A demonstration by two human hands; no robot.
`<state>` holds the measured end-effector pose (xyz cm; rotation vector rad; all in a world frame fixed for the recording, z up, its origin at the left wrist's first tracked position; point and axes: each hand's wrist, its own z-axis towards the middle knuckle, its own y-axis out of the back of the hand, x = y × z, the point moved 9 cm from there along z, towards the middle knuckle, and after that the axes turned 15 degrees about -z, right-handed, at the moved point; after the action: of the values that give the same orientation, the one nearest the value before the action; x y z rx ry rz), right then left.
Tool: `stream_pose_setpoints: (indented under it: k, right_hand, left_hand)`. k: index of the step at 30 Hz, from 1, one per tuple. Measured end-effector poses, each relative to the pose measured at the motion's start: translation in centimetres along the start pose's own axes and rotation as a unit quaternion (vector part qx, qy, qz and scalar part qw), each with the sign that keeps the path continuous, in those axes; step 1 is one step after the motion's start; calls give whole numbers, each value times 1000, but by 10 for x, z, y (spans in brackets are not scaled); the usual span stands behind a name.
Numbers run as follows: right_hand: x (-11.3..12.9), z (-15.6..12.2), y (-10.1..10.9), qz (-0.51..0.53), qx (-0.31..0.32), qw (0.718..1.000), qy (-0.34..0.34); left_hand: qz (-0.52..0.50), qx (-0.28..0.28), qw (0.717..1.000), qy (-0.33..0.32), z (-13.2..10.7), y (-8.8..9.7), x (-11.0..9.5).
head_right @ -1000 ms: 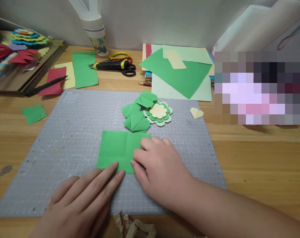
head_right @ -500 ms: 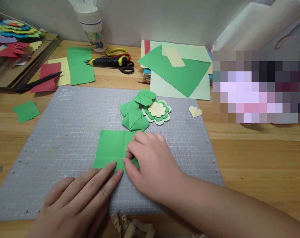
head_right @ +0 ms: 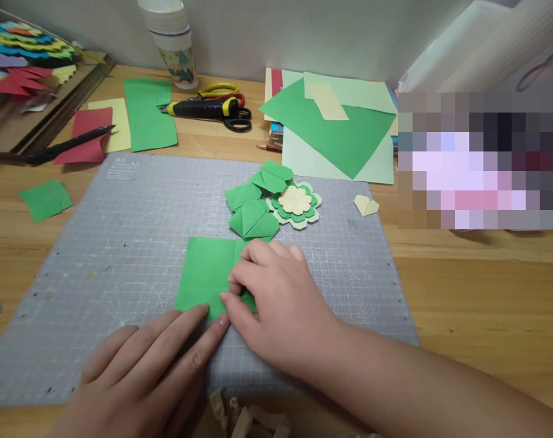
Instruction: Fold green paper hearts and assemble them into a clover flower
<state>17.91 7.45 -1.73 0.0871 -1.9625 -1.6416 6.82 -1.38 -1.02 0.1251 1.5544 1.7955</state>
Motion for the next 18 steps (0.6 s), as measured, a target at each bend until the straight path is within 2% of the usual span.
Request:
stream_pose_setpoints:
  k: [7,18]
  right_hand:
    - [2,2,-1,-6,-5,1000,4]
    - [2,2,-2,-12,3,1000,5]
  left_hand:
    - [-6,14,1000,6,-3,-3,1]
    - [-14,0,1000,5,-2,-2,1]
